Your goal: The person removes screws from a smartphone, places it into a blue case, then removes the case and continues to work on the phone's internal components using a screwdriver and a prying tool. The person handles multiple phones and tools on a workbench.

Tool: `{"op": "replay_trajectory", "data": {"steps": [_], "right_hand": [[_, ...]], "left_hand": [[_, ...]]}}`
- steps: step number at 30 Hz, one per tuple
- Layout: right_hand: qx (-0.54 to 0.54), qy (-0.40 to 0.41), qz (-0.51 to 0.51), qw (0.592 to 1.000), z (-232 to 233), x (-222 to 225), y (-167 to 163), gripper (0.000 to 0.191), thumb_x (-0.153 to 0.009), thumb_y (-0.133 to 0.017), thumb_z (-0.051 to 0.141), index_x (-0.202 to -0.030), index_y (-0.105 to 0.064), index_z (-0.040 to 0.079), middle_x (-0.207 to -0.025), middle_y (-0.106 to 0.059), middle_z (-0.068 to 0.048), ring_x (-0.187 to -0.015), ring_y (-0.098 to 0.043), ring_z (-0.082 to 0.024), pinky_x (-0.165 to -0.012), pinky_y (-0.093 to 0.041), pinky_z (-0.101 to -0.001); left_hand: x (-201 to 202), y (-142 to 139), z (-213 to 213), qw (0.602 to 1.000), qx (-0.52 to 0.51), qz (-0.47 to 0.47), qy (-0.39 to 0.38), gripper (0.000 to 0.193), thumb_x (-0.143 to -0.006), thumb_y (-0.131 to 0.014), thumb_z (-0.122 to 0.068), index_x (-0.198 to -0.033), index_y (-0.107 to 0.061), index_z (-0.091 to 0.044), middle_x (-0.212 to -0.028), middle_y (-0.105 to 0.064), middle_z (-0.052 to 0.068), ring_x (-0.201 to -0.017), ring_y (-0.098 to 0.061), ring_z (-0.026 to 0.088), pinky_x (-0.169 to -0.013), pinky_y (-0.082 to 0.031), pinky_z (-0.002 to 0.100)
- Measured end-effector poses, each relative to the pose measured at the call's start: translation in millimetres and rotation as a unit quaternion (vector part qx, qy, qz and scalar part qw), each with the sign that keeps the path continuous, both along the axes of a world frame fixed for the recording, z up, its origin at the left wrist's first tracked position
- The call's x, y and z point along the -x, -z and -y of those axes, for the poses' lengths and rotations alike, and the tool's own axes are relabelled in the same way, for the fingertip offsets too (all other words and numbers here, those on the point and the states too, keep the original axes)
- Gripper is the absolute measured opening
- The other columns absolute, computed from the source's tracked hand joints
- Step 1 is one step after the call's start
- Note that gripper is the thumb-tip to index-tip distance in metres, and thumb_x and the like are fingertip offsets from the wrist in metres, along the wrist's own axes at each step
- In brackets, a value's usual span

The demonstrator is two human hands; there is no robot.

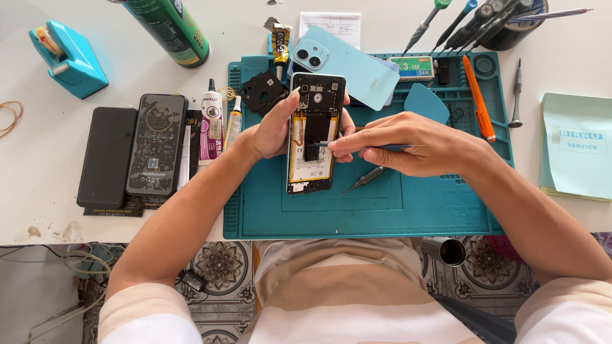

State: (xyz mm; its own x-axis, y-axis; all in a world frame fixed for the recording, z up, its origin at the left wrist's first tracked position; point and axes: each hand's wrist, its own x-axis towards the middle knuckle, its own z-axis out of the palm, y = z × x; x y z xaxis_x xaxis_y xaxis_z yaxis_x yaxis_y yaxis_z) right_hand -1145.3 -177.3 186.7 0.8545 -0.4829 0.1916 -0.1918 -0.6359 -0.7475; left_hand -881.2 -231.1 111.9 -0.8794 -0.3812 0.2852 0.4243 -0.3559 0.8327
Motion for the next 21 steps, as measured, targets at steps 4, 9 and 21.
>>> {"op": "replay_trajectory", "data": {"steps": [4, 9, 21], "right_hand": [[0.004, 0.013, -0.017, 1.0, -1, 1, 0, 0.037, -0.102, -0.059, 0.014, -0.138, -0.065, 0.015, -0.12, -0.078, -0.006, -0.106, -0.077, -0.027, -0.087, -0.061, -0.0395], [0.057, 0.038, -0.04, 0.997, -2, 3, 0, 0.041, -0.097, -0.065, 0.015, -0.137, -0.066, 0.019, -0.115, -0.079, -0.005, -0.097, -0.076, -0.028, -0.081, -0.06, -0.04], [0.193, 0.015, 0.015, 0.981, -8, 5, -10, 0.043, -0.097, -0.066, 0.012, -0.14, -0.063, 0.018, -0.112, -0.073, -0.006, -0.096, -0.071, -0.03, -0.08, -0.058, -0.0412]], "left_hand": [[2, 2, 0, 1.0, 0.003, 0.002, 0.009, 0.077, -0.105, -0.043, -0.07, -0.153, -0.035, -0.009, -0.128, -0.06, 0.022, -0.112, -0.07, 0.033, -0.105, -0.059, 0.05], [6, 4, -1, 1.0, 0.014, 0.007, -0.017, 0.078, -0.103, -0.052, -0.067, -0.152, -0.037, -0.008, -0.132, -0.059, 0.02, -0.109, -0.07, 0.032, -0.094, -0.062, 0.047], [9, 3, -2, 0.998, -0.003, 0.047, -0.039, 0.075, -0.103, -0.061, -0.059, -0.15, -0.039, -0.005, -0.134, -0.059, 0.018, -0.112, -0.069, 0.028, -0.095, -0.061, 0.046]]}}
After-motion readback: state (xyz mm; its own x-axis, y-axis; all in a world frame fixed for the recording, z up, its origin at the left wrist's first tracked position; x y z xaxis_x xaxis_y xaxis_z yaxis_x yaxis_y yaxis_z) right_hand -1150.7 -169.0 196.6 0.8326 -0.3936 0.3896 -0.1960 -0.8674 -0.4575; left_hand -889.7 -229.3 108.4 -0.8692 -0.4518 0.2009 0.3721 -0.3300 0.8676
